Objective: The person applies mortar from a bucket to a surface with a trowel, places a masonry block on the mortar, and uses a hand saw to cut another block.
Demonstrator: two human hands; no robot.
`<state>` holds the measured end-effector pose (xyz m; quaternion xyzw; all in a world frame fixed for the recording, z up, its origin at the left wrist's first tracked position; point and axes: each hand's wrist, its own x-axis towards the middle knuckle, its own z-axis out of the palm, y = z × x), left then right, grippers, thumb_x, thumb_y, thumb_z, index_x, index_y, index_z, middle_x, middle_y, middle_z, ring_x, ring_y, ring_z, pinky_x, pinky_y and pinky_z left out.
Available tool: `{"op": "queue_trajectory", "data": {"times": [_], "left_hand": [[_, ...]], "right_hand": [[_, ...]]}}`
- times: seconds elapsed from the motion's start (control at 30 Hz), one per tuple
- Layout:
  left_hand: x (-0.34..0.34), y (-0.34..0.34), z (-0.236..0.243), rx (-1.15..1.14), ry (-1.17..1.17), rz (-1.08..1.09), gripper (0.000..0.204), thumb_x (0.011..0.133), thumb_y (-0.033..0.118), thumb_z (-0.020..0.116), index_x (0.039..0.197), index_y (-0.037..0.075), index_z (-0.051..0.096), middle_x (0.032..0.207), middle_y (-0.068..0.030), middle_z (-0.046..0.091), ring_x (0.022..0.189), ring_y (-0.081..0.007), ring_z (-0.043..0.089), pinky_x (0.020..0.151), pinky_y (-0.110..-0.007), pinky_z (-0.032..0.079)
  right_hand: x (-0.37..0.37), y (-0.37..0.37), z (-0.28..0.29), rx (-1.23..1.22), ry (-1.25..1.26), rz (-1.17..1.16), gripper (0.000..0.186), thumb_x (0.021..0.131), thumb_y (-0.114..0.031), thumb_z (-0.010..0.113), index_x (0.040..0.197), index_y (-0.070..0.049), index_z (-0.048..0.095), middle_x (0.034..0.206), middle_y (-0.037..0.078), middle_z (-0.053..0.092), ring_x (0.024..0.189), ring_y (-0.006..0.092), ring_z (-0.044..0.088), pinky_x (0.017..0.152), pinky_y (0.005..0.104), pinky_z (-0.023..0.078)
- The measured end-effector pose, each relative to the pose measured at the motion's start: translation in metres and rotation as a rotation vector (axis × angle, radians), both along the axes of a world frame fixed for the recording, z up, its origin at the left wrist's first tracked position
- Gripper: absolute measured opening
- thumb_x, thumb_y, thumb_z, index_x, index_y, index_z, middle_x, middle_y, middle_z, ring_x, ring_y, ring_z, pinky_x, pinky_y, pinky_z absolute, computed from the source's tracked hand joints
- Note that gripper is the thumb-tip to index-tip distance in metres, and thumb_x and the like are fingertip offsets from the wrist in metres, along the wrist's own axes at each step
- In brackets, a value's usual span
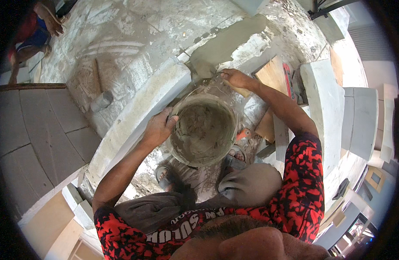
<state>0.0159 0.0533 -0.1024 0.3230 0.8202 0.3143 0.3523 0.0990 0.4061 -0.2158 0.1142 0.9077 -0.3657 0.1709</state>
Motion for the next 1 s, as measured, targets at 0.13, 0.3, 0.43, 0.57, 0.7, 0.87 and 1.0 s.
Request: {"op": "queue_trajectory", "data": {"times": [0.13,0.3,0.43,0.57,0.7,0.87,1.0], "left_hand": [[0.001,-0.009,-0.008,0.002,0.045,0.003,0.043,0.093,0.035,0.052,0.117,0.000,0.053,0.107,-0.0261,0.060,0.103,-0.0445,0.056,0.087,-0.046,0.045],[0.003,-0.003,-0.005,0.020,0.049,-0.033,0.043,0.093,0.036,0.051,0.117,0.000,0.053,0.106,-0.0263,0.060,0.101,-0.0451,0.056,0.086,-0.047,0.045],[0.000,-0.009,-0.011,0.021,0.091,-0.029,0.043,0.093,0.036,0.051,0.116,0.000,0.054,0.108,-0.0258,0.060,0.103,-0.0442,0.056,0.086,-0.046,0.045],[0.002,-0.011,-0.031,0.030,0.113,-0.024,0.042,0.093,0.037,0.052,0.113,0.000,0.055,0.111,-0.0242,0.061,0.106,-0.0418,0.056,0.087,-0.045,0.045],[0.010,-0.001,0.002,-0.023,-0.002,0.047,0.044,0.092,0.037,0.053,0.113,-0.002,0.053,0.107,-0.0237,0.062,0.104,-0.0406,0.057,0.086,-0.045,0.044],[0.040,0.029,0.022,0.039,-0.087,0.003,0.047,0.091,0.035,0.055,0.117,-0.004,0.050,0.099,-0.0254,0.062,0.096,-0.0403,0.059,0.082,-0.046,0.044],[0.059,0.042,0.022,0.098,-0.131,0.018,0.048,0.090,0.033,0.055,0.119,-0.005,0.047,0.095,-0.0270,0.062,0.091,-0.0415,0.060,0.079,-0.046,0.045]], "right_hand": [[-0.002,-0.023,0.018,-0.127,-0.081,0.077,0.042,0.096,-0.034,0.044,0.124,-0.004,0.054,0.124,0.021,0.056,0.113,0.0368,0.055,0.099,0.0427,0.042],[0.014,0.028,0.005,0.273,0.087,0.200,0.041,0.092,-0.030,0.046,0.126,-0.009,0.054,0.125,0.017,0.057,0.114,0.0337,0.055,0.100,0.0414,0.042],[0.031,0.045,0.061,0.461,0.071,0.026,0.042,0.089,-0.030,0.050,0.126,-0.010,0.054,0.123,0.017,0.058,0.110,0.0350,0.056,0.096,0.0414,0.044],[0.078,0.017,0.158,0.412,0.303,0.068,0.039,0.087,-0.026,0.059,0.120,-0.006,0.054,0.114,0.019,0.060,0.103,0.0360,0.059,0.089,0.0413,0.046],[0.120,-0.047,0.237,0.165,0.079,0.118,0.043,0.081,-0.017,0.065,0.120,-0.005,0.051,0.106,0.018,0.061,0.091,0.0383,0.062,0.082,0.0433,0.048],[0.161,-0.095,0.203,0.447,-0.237,0.443,0.046,0.079,-0.010,0.062,0.122,-0.002,0.050,0.103,0.023,0.061,0.085,0.0385,0.064,0.076,0.0456,0.052],[0.170,-0.123,0.157,0.567,-0.242,0.491,0.039,0.082,-0.009,0.054,0.118,0.006,0.049,0.097,0.027,0.062,0.074,0.0394,0.065,0.064,0.0447,0.054]]}}
